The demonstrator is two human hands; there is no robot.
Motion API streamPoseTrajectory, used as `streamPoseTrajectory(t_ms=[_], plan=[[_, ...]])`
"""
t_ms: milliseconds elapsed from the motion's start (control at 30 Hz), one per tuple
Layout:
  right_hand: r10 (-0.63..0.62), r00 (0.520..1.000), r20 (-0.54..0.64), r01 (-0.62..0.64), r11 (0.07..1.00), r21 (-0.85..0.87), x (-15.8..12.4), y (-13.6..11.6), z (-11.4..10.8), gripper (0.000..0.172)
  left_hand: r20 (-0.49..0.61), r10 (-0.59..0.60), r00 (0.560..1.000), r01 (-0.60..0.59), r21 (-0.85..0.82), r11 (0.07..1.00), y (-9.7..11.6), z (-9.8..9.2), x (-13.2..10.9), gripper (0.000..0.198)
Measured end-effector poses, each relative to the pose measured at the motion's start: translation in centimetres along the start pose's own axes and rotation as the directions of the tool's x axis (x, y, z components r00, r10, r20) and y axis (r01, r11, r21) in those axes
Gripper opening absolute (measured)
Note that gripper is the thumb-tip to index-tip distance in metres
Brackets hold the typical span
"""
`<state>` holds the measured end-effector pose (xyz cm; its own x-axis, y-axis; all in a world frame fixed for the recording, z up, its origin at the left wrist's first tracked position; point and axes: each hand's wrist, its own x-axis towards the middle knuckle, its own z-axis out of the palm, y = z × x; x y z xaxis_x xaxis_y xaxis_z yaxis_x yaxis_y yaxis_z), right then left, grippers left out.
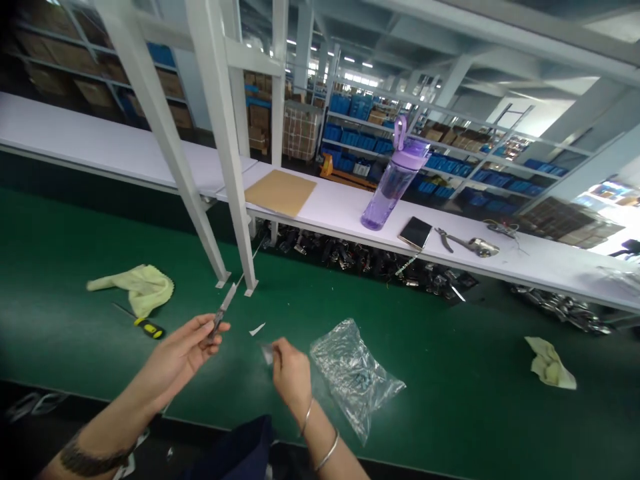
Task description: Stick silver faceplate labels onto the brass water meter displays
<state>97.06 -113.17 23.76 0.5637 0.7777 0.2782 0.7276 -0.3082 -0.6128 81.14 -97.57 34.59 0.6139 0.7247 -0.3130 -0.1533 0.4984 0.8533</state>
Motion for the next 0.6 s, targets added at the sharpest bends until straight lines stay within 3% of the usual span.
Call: streamPoseTrajectory(t_ms=[133,233,333,467,600], plan=[[0.047,0.971,0.236,-0.055,0.998,0.028,-7.2,-1.3,7.6,0.025,-0.012,-0.083,0.996,0.084,0.127,0.988,-4.3,-4.8,-4.4,0.039],[0.046,0.925,0.376,-0.083,0.993,0.082,-11.1,-3.0,11.5,0.034,-0.024,-0.153,0.988,0.155,0.12,0.981,-7.5,-7.2,-7.7,0.036],[-0.018,0.867,0.499,-0.065,0.987,0.15,-12.8,-5.0,14.4,0.039,-0.085,-0.181,0.98,0.188,0.075,0.979,-9.5,-9.7,-9.5,0.029],[-0.051,0.826,0.561,-0.048,0.986,0.16,-13.3,-7.0,16.9,0.038,-0.187,-0.142,0.972,0.162,0.096,0.982,-10.1,-13.8,-9.7,0.029],[0.003,0.835,0.55,-0.074,0.992,0.106,-11.8,-7.7,18.9,0.037,-0.288,-0.102,0.952,0.153,0.16,0.975,-9.9,-19.6,-6.7,0.032]])
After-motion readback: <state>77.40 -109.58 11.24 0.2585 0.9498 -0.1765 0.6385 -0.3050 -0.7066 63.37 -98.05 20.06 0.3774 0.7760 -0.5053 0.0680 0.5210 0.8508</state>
